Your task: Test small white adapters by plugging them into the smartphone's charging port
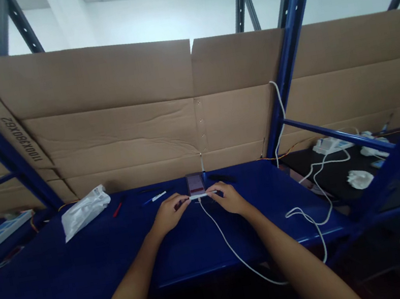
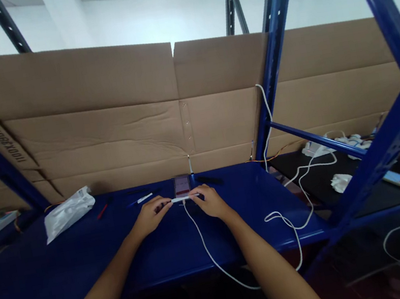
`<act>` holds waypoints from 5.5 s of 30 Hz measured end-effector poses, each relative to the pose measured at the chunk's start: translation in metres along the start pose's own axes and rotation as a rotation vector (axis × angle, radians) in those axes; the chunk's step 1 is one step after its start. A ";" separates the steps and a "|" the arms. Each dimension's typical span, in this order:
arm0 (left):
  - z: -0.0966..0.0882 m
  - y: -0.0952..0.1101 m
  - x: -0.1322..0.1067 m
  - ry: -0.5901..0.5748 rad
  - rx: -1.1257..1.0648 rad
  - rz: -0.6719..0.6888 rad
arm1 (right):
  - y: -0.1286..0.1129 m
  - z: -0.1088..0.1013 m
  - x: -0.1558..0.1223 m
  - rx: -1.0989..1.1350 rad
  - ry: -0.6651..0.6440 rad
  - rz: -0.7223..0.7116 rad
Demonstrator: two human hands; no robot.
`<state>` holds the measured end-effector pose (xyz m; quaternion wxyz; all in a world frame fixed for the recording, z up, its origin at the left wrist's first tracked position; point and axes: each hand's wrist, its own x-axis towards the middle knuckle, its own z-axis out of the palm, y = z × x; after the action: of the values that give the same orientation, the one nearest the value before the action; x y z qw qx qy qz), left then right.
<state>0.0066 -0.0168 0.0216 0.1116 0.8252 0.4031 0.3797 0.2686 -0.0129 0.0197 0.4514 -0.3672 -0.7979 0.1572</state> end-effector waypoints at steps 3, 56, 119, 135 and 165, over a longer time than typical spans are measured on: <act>-0.001 0.001 0.000 0.002 0.008 -0.013 | 0.003 0.001 0.000 0.014 -0.011 -0.001; 0.004 -0.001 0.003 0.145 -0.204 -0.125 | 0.009 -0.009 -0.003 -0.309 -0.070 -0.125; 0.023 0.000 0.011 -0.001 -0.263 -0.219 | 0.017 0.003 -0.006 -0.261 -0.220 0.100; 0.028 -0.004 0.010 0.019 -0.464 -0.283 | 0.004 0.006 -0.001 0.177 -0.050 0.095; 0.025 0.007 0.007 -0.008 -0.568 -0.278 | -0.013 0.021 0.001 0.453 -0.060 0.186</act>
<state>0.0311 -0.0132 0.0112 0.3903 0.6994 0.3894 0.4548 0.2451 -0.0193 0.0172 0.4821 -0.3235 -0.7180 0.3839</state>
